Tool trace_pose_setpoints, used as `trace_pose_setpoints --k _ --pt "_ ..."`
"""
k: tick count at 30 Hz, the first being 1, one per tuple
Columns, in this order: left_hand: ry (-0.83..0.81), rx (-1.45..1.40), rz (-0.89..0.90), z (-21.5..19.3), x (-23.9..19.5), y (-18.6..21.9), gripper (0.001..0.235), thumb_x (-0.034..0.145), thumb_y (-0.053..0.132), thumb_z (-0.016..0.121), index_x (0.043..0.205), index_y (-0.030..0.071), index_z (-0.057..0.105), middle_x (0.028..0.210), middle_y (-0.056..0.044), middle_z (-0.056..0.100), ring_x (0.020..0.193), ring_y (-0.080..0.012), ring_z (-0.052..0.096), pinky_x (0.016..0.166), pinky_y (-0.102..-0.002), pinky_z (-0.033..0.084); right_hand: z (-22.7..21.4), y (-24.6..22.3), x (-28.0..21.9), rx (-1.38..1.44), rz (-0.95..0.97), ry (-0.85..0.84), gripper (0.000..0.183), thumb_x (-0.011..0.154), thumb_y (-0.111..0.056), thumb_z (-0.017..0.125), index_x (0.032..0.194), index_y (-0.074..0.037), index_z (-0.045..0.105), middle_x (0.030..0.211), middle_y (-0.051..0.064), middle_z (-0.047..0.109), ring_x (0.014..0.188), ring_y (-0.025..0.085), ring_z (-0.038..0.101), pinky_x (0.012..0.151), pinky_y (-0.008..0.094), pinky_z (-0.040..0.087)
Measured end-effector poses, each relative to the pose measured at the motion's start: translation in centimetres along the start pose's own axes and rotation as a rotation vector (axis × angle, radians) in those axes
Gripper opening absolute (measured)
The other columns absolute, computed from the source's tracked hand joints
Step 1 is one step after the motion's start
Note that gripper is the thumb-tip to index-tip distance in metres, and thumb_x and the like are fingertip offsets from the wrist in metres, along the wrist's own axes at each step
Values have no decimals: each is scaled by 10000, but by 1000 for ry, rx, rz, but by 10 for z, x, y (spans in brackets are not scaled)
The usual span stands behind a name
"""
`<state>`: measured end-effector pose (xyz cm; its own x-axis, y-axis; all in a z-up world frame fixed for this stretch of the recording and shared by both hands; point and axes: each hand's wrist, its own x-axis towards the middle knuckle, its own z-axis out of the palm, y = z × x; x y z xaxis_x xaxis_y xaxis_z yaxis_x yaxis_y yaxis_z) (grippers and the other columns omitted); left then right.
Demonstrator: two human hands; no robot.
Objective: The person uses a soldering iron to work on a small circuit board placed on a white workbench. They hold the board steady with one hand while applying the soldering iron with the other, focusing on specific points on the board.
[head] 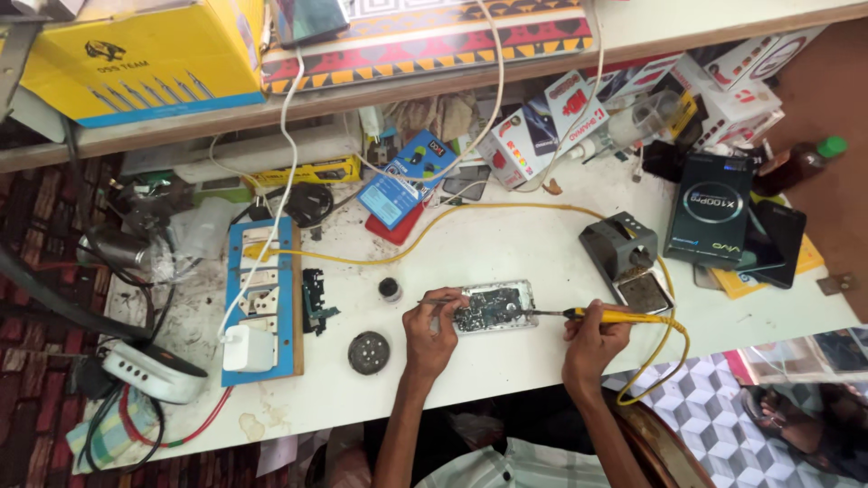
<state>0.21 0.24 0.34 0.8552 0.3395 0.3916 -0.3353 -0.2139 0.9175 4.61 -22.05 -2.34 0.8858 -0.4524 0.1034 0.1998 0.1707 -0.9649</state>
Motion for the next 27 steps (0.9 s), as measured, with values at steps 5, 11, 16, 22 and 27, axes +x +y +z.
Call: trace_pose_setpoints --k 5,11,16,22,27 --pt "-11 10 -16 -1 -3 -1 144 966 -81 577 1079 -35 654 927 -114 779 874 -184 787 799 -288 630 -2 -3 -2 9 32 -49 163 1073 -127 554 988 -56 434 728 41 525 501 105 510 443 251 419" --pt "-13 -12 -20 0 -4 -6 150 970 -103 575 1084 -43 652 960 -130 780 911 -197 783 820 -296 631 0 -7 -4 -27 6 -93 158 1083 -118 536 989 -56 426 700 44 522 496 101 502 436 244 411" --pt "-11 -13 -10 2 -4 -9 157 961 -114 581 1082 -41 648 969 -130 771 917 -191 785 834 -288 638 -5 -7 -7 -27 7 38 121 1068 -140 528 1016 -77 439 701 37 520 478 97 477 420 235 389" --pt "-12 -9 -6 1 -5 -8 164 957 -128 587 1081 -39 648 981 -127 771 919 -197 785 831 -290 638 -14 -6 -6 43 -62 124 138 1065 -109 545 1005 -68 427 759 22 480 535 91 457 445 229 386" --pt "-8 -12 13 1 -4 -7 160 967 -123 582 1082 -32 647 989 -122 773 923 -195 788 850 -287 641 -16 -6 2 -39 -1 146 124 1072 -136 540 1026 -83 438 769 16 502 563 69 471 469 213 421"
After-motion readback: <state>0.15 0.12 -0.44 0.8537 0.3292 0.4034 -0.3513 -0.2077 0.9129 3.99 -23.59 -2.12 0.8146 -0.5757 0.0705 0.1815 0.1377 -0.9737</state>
